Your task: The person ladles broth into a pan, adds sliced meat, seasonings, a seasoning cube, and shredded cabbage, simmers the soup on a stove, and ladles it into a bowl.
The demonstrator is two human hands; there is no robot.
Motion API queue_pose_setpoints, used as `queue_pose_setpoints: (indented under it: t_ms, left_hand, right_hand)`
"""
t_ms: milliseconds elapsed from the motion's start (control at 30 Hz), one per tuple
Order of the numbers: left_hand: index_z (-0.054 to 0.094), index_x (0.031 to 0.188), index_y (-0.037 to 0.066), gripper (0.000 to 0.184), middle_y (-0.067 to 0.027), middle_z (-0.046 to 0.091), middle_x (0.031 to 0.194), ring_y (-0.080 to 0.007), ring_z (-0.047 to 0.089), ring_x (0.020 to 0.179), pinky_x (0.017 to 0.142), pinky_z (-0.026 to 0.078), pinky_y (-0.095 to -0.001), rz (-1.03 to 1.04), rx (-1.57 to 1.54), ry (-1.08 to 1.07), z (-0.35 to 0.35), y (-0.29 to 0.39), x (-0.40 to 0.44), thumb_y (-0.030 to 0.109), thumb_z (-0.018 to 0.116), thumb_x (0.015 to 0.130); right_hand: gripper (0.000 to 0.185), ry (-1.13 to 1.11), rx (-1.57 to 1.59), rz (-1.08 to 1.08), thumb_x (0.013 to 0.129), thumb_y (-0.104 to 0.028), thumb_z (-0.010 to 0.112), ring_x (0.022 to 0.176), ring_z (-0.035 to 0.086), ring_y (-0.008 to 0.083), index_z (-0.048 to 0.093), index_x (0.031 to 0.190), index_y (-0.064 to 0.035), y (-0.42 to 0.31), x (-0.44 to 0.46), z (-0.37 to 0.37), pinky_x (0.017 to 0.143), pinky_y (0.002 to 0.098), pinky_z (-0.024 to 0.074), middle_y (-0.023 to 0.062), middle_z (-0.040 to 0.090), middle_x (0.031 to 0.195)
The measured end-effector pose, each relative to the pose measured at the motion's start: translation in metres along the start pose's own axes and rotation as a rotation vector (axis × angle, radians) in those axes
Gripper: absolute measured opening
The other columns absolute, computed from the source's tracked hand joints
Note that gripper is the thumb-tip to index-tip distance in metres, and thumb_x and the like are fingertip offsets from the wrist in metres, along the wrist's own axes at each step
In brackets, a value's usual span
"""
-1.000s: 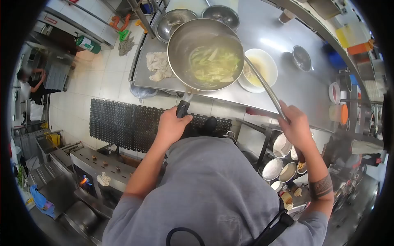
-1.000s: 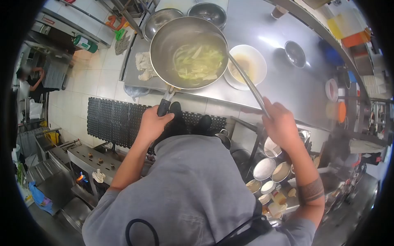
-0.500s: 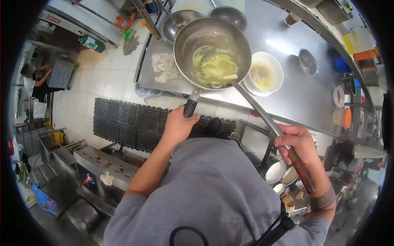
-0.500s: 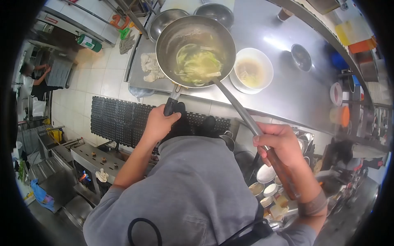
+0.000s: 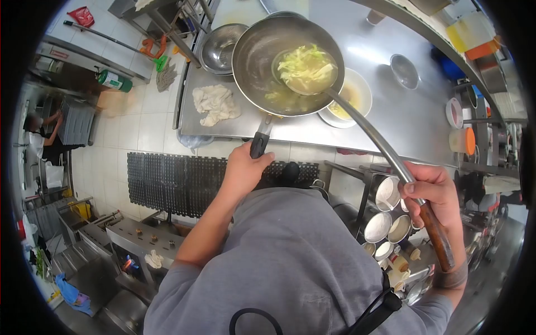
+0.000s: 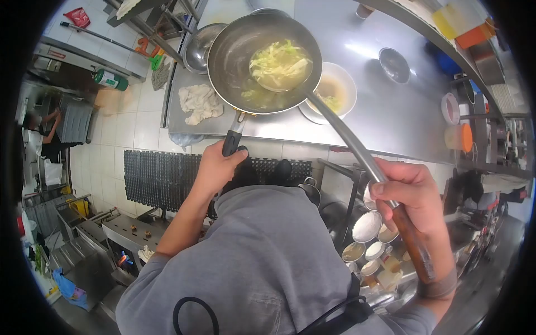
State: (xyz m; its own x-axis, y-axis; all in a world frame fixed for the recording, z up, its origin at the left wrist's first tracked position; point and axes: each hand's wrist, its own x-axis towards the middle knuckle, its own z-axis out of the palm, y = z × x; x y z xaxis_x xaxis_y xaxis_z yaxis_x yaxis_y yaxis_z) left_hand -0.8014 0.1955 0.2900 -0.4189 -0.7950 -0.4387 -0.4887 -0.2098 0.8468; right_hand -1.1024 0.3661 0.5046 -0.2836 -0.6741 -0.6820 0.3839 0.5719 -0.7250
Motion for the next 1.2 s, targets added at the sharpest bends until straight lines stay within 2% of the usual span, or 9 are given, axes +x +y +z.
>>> queue_pose_setpoints:
  t_ms: [433, 733, 900, 967, 1000, 1033, 1100, 1133, 1200]
  left_hand:
    - [0.056, 0.079, 0.003, 0.028, 0.0005, 0.053, 0.060, -0.0096, 0.049, 0.049, 0.046, 0.039, -0.0302, -0.158, -0.037, -0.006, -0.005, 0.023, 0.024, 0.018, 0.076, 0.090]
    - [0.060, 0.085, 0.002, 0.023, 0.0023, 0.050, 0.059, -0.0076, 0.046, 0.045, 0.041, 0.037, -0.0267, -0.091, -0.018, 0.030, -0.012, 0.025, 0.029, 0.017, 0.077, 0.091]
    - [0.061, 0.086, 0.001, 0.022, 0.0024, 0.051, 0.060, -0.0068, 0.045, 0.045, 0.040, 0.036, -0.0260, -0.082, -0.028, 0.032, -0.014, 0.035, 0.024, 0.016, 0.077, 0.091]
    - [0.061, 0.087, 0.001, 0.022, 0.0025, 0.051, 0.060, -0.0067, 0.045, 0.045, 0.040, 0.036, -0.0259, -0.095, -0.028, 0.029, -0.016, 0.033, 0.024, 0.016, 0.077, 0.091]
    - [0.062, 0.088, 0.001, 0.021, 0.0026, 0.051, 0.060, -0.0066, 0.045, 0.045, 0.040, 0.035, -0.0258, -0.105, -0.031, 0.025, -0.017, 0.032, 0.024, 0.016, 0.077, 0.091]
    - [0.062, 0.088, 0.001, 0.021, 0.0026, 0.051, 0.060, -0.0066, 0.045, 0.045, 0.040, 0.035, -0.0258, -0.106, -0.031, 0.026, -0.017, 0.032, 0.023, 0.016, 0.077, 0.091]
    - [0.064, 0.089, 0.000, 0.021, 0.0028, 0.051, 0.060, -0.0064, 0.045, 0.045, 0.040, 0.035, -0.0257, -0.092, -0.013, 0.032, -0.018, 0.031, 0.022, 0.016, 0.077, 0.091]
    - [0.064, 0.089, 0.000, 0.021, 0.0028, 0.051, 0.060, -0.0064, 0.045, 0.045, 0.040, 0.035, -0.0257, -0.092, -0.016, 0.033, -0.019, 0.029, 0.021, 0.016, 0.077, 0.091]
    - [0.064, 0.089, 0.000, 0.020, 0.0033, 0.051, 0.061, -0.0058, 0.045, 0.045, 0.040, 0.034, -0.0253, -0.061, 0.017, 0.041, -0.020, 0.022, 0.023, 0.016, 0.077, 0.091]
  right_hand:
    - [0.049, 0.204, -0.018, -0.042, 0.084, 0.000, 0.063, 0.044, 0.053, 0.0095, 0.063, 0.132, 0.0132, -0.006, -0.031, -0.047, 0.035, 0.0231, 0.0389, 0.0074, 0.063, 0.072]
    - [0.031, 0.246, -0.095, 0.054, 0.084, 0.000, 0.064, 0.051, 0.056, 0.0098, 0.071, 0.112, 0.0108, 0.031, 0.019, -0.062, 0.041, 0.0241, 0.0406, 0.0044, 0.061, 0.068]
    - [0.043, 0.264, -0.238, 0.060, 0.083, 0.002, 0.065, 0.050, 0.056, 0.0080, 0.068, 0.125, 0.0093, 0.067, 0.045, -0.053, 0.041, 0.0228, 0.0408, 0.0012, 0.061, 0.068]
    - [0.047, 0.301, -0.568, -0.071, 0.084, 0.003, 0.066, 0.049, 0.054, 0.0080, 0.068, 0.131, 0.0039, 0.085, 0.049, -0.047, 0.046, 0.0246, 0.0423, -0.0008, 0.060, 0.067]
    - [0.046, 0.329, -0.707, -0.096, 0.085, -0.002, 0.067, 0.058, 0.061, 0.0182, 0.066, 0.130, 0.0040, 0.091, 0.046, -0.045, 0.057, 0.0342, 0.0501, 0.0093, 0.063, 0.072]
    - [0.046, 0.328, -0.708, -0.096, 0.085, -0.002, 0.067, 0.058, 0.061, 0.0182, 0.066, 0.130, 0.0040, 0.103, 0.047, -0.048, 0.057, 0.0342, 0.0501, 0.0093, 0.063, 0.072]
    - [0.054, 0.425, -1.222, -0.568, 0.084, -0.002, 0.067, 0.069, 0.066, 0.0311, 0.060, 0.138, 0.0044, 0.132, 0.051, -0.060, 0.062, 0.0408, 0.0533, 0.0174, 0.064, 0.085]
    - [0.060, 0.449, -1.274, -0.533, 0.084, 0.000, 0.067, 0.078, 0.065, 0.0392, 0.056, 0.143, 0.0026, 0.140, 0.049, -0.063, 0.066, 0.0457, 0.0545, 0.0211, 0.062, 0.096]
    - [0.060, 0.494, -1.314, -0.579, 0.085, 0.000, 0.067, 0.077, 0.066, 0.0387, 0.055, 0.143, 0.0023, 0.149, 0.047, -0.066, 0.066, 0.0459, 0.0546, 0.0201, 0.062, 0.096]
